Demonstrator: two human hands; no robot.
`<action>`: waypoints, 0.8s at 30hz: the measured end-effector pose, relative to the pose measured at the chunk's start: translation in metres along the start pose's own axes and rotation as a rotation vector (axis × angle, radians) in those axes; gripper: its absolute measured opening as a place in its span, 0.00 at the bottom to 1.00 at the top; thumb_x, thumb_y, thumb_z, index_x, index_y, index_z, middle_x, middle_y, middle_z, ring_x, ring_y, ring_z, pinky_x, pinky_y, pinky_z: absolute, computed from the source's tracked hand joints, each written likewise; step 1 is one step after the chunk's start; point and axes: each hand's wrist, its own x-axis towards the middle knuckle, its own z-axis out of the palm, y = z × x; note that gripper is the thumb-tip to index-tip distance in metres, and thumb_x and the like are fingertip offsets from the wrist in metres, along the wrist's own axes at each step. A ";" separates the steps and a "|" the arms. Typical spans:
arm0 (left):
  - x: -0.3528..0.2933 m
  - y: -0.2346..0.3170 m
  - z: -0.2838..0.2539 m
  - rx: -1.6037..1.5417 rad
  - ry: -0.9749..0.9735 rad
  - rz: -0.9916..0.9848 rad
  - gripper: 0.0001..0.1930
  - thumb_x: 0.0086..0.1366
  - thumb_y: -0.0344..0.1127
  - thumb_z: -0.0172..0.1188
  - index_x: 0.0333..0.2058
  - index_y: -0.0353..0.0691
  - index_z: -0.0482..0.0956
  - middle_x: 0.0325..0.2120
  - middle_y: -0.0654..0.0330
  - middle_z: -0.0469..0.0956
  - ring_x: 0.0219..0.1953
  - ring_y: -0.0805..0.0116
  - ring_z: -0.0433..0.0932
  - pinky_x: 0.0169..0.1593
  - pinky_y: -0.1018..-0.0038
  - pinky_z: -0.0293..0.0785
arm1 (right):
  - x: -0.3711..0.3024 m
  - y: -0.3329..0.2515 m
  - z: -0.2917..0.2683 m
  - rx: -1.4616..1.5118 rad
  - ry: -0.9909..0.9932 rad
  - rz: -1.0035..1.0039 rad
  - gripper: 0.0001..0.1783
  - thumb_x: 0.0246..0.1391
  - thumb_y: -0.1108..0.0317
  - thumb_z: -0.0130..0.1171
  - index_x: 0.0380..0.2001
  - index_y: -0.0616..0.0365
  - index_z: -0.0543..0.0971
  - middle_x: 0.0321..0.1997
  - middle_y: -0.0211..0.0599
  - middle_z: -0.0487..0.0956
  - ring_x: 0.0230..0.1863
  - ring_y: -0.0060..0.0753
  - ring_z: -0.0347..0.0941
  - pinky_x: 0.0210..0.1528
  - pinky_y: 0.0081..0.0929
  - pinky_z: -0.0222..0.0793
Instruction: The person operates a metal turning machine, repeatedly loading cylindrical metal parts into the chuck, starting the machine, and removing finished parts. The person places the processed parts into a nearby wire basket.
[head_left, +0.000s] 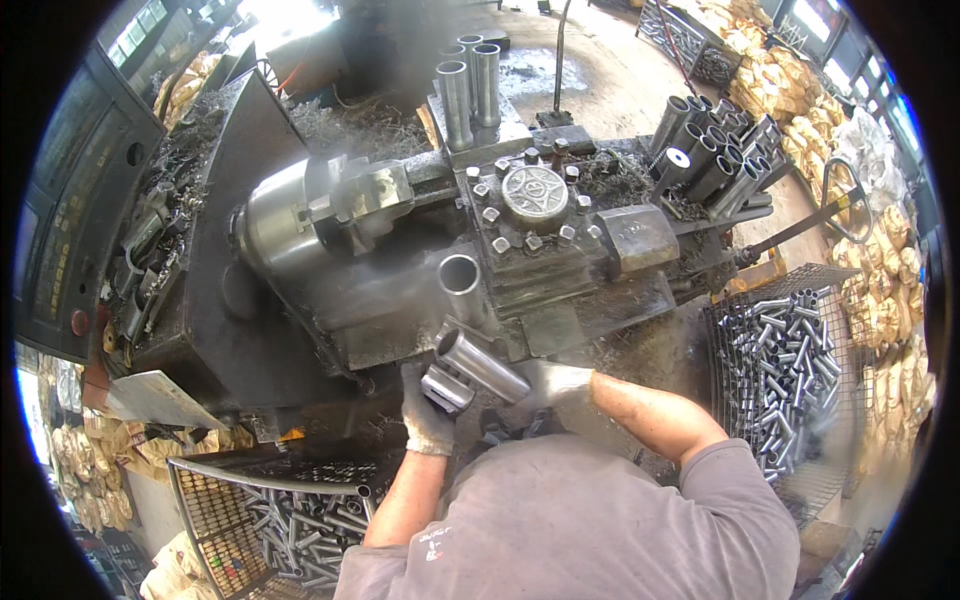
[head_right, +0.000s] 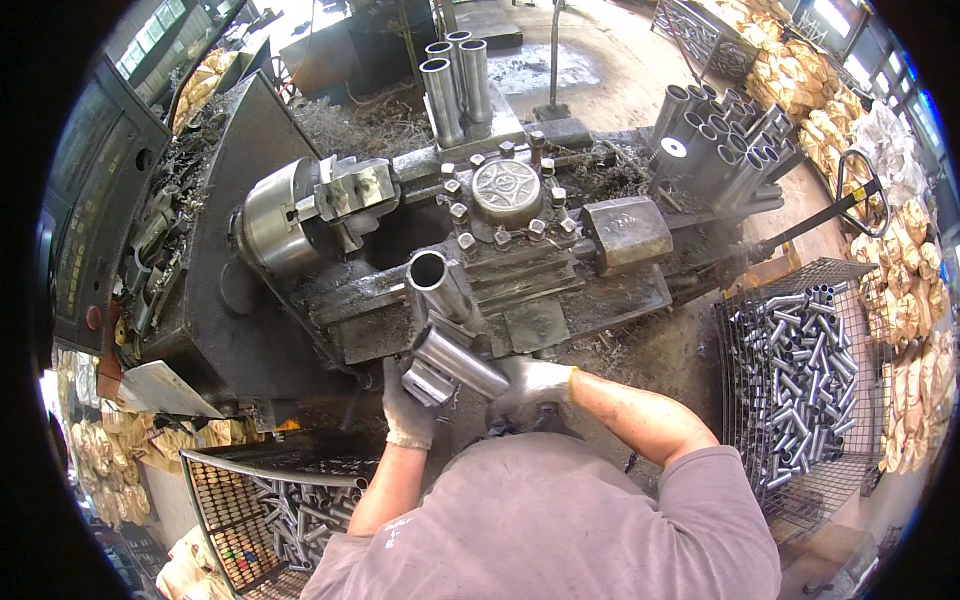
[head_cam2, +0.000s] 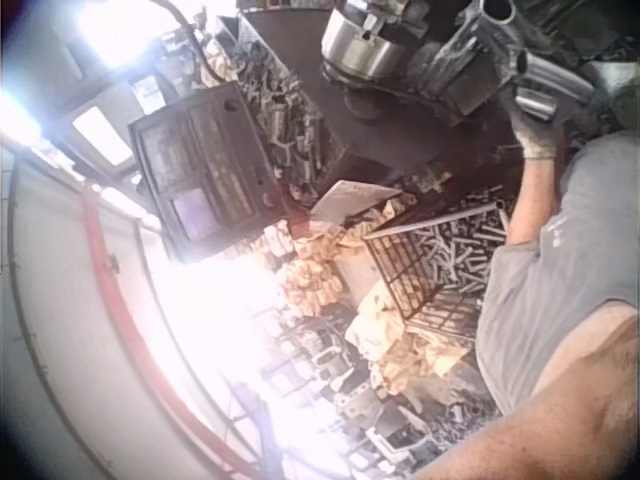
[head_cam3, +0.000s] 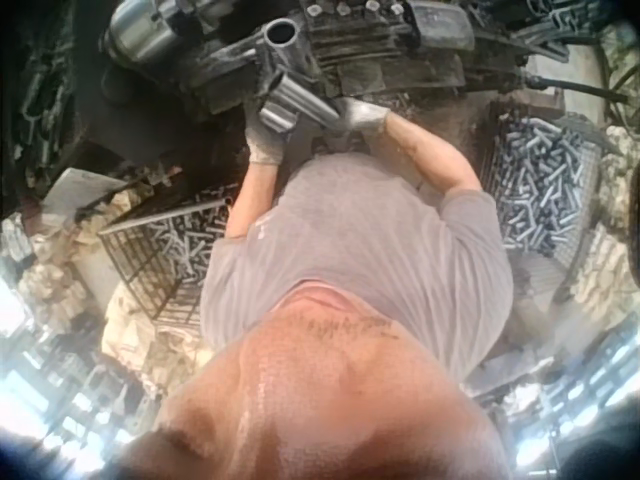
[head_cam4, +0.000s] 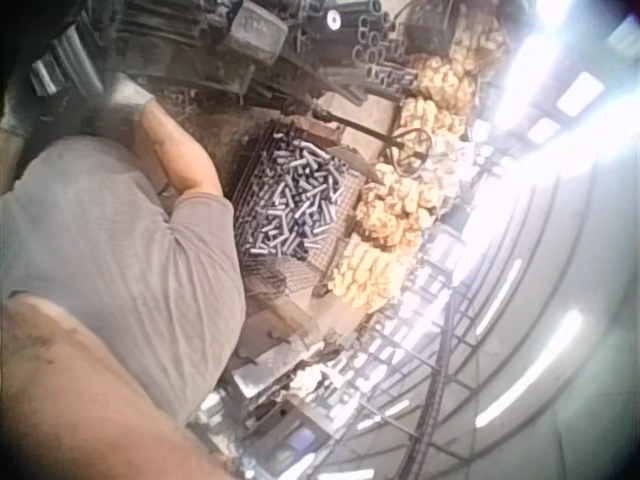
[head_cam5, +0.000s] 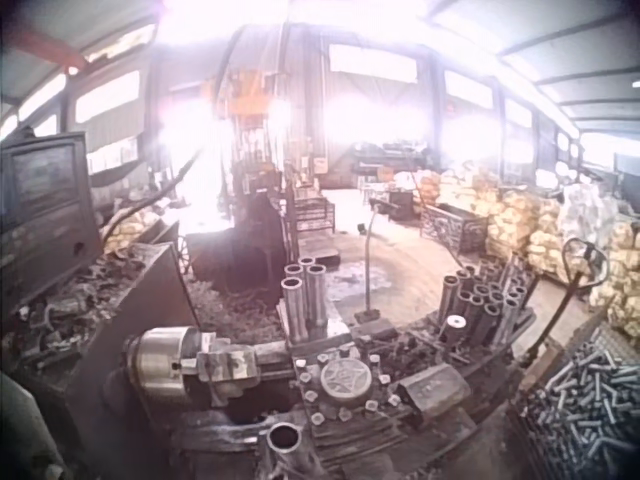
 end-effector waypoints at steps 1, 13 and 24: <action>-0.009 0.006 0.004 -0.079 -0.037 -0.073 0.30 0.80 0.63 0.49 0.59 0.42 0.77 0.53 0.54 0.84 0.56 0.53 0.83 0.62 0.53 0.78 | 0.003 -0.040 -0.012 -0.004 -0.066 0.168 0.42 0.42 0.53 0.77 0.59 0.65 0.79 0.43 0.49 0.88 0.42 0.41 0.87 0.46 0.39 0.82; 0.042 0.033 0.131 1.408 -0.112 1.123 0.40 0.49 0.41 0.87 0.60 0.39 0.78 0.48 0.52 0.87 0.49 0.58 0.88 0.55 0.64 0.83 | -0.020 -0.017 -0.085 -0.379 0.640 0.014 0.25 0.48 0.54 0.80 0.46 0.53 0.84 0.41 0.47 0.88 0.44 0.52 0.88 0.47 0.42 0.84; 0.073 0.105 0.057 0.239 -0.109 0.268 0.30 0.72 0.59 0.67 0.58 0.39 0.79 0.49 0.57 0.85 0.49 0.59 0.85 0.55 0.58 0.84 | 0.014 -0.083 0.009 -0.508 0.252 -0.095 0.23 0.59 0.62 0.64 0.57 0.55 0.80 0.45 0.51 0.85 0.42 0.58 0.87 0.42 0.52 0.85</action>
